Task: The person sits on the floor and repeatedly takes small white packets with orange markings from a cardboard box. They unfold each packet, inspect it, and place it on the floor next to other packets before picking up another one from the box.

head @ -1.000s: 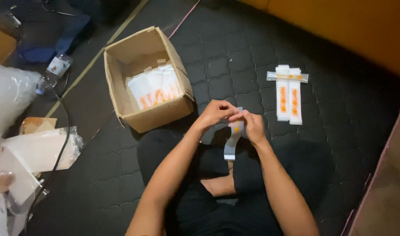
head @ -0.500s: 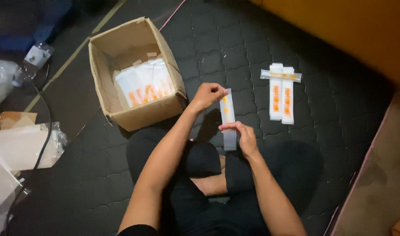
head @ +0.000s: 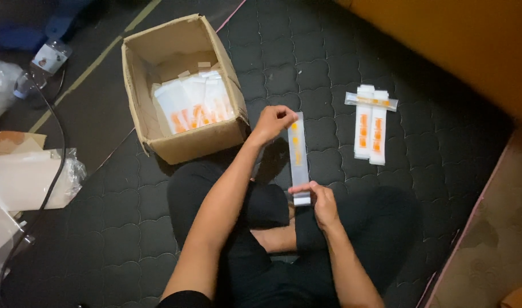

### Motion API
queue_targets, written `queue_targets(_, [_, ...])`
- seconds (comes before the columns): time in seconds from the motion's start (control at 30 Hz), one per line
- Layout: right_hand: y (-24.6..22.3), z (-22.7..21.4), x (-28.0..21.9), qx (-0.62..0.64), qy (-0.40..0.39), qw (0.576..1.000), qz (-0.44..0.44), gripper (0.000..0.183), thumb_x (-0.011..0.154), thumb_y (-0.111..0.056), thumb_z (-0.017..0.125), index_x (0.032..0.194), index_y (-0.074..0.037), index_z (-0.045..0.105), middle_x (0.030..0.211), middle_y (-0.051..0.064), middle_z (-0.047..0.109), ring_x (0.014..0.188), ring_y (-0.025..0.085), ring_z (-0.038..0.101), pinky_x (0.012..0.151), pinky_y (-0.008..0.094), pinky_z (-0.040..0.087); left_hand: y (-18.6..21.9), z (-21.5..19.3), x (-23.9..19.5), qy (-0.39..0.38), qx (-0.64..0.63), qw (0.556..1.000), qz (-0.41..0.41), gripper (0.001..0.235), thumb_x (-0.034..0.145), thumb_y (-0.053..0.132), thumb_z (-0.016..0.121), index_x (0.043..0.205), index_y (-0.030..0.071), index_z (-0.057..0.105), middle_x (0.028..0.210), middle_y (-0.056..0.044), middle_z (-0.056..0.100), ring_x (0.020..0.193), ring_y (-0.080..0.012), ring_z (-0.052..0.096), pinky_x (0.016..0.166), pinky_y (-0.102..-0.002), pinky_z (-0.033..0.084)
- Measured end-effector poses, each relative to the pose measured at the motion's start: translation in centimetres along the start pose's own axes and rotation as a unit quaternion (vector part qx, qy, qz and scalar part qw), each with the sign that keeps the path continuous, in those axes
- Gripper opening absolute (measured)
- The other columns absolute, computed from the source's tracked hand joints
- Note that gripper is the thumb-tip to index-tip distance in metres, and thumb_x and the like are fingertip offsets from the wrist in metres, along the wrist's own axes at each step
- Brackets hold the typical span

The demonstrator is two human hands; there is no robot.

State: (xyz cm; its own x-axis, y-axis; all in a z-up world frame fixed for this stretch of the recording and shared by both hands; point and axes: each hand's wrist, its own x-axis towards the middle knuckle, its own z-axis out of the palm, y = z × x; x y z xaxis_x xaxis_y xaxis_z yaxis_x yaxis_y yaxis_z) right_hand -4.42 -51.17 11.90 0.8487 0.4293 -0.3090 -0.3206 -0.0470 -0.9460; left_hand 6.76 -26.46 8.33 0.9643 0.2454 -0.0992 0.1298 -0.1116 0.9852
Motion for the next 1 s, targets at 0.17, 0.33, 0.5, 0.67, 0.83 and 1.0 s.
queue_targets(0.17, [0.0, -0.2, -0.5, -0.070, -0.016, 0.997, -0.002, 0.054, 0.104, -0.017, 0.035, 0.093, 0.002, 0.085, 0.096, 0.019, 0.082, 0.101, 0.025, 0.073, 0.102, 0.034, 0.048, -0.9, -0.3, 0.8, 0.033, 0.016, 0.999, 0.019, 0.014, 0.090, 0.020, 0.076, 0.095, 0.008, 0.081, 0.075, -0.010, 0.073, 0.068, -0.0184, 0.068, 0.065, -0.033, 0.056])
queue_targets(0.33, [-0.2, 0.1, -0.8, -0.052, -0.003, 0.999, -0.006, 0.054, 0.103, -0.016, 0.036, 0.091, 0.004, 0.085, 0.093, 0.020, 0.081, 0.098, 0.025, 0.074, 0.101, 0.035, 0.048, -0.2, -0.2, 0.2, 0.044, 0.016, 0.998, 0.033, 0.014, 0.089, 0.019, 0.076, 0.094, 0.008, 0.081, 0.070, -0.010, 0.071, 0.064, -0.0178, 0.067, 0.061, -0.033, 0.054])
queue_targets(0.5, [-0.1, 0.3, -0.9, -0.053, -0.005, 0.999, -0.011, 0.054, 0.103, -0.016, 0.035, 0.089, 0.003, 0.084, 0.091, 0.019, 0.081, 0.097, 0.026, 0.074, 0.100, 0.035, 0.049, -1.3, -0.2, 0.5, 0.043, 0.003, 0.998, 0.042, 0.015, 0.090, 0.019, 0.077, 0.095, 0.005, 0.081, 0.075, -0.013, 0.073, 0.066, -0.0205, 0.067, 0.062, -0.035, 0.055])
queue_targets(0.67, [0.0, 0.4, -0.7, -0.072, -0.008, 0.997, -0.004, 0.054, 0.103, -0.017, 0.036, 0.090, 0.002, 0.085, 0.092, 0.018, 0.082, 0.099, 0.025, 0.074, 0.100, 0.033, 0.048, -1.0, -0.1, 0.2, 0.047, 0.003, 0.998, 0.038, 0.014, 0.089, 0.020, 0.077, 0.094, 0.007, 0.081, 0.072, -0.011, 0.072, 0.065, -0.0196, 0.067, 0.063, -0.034, 0.054])
queue_targets(0.83, [-0.1, 0.4, -0.7, -0.091, -0.009, 0.996, 0.006, 0.054, 0.103, -0.017, 0.036, 0.091, 0.001, 0.086, 0.093, 0.017, 0.082, 0.097, 0.024, 0.074, 0.101, 0.033, 0.047, -1.6, 0.1, 0.5, 0.048, 0.004, 0.998, 0.035, 0.013, 0.088, 0.019, 0.077, 0.094, 0.008, 0.082, 0.068, -0.010, 0.071, 0.063, -0.0187, 0.067, 0.064, -0.034, 0.054])
queue_targets(1.0, [-0.3, 0.4, -0.6, -0.089, -0.006, 0.996, 0.013, 0.055, 0.103, -0.018, 0.035, 0.091, 0.000, 0.086, 0.095, 0.017, 0.082, 0.100, 0.022, 0.073, 0.101, 0.032, 0.047, -1.1, 0.0, 0.4, 0.048, -0.008, 0.998, 0.033, 0.014, 0.088, 0.022, 0.079, 0.094, 0.009, 0.082, 0.068, -0.007, 0.071, 0.063, -0.0147, 0.065, 0.063, -0.031, 0.054])
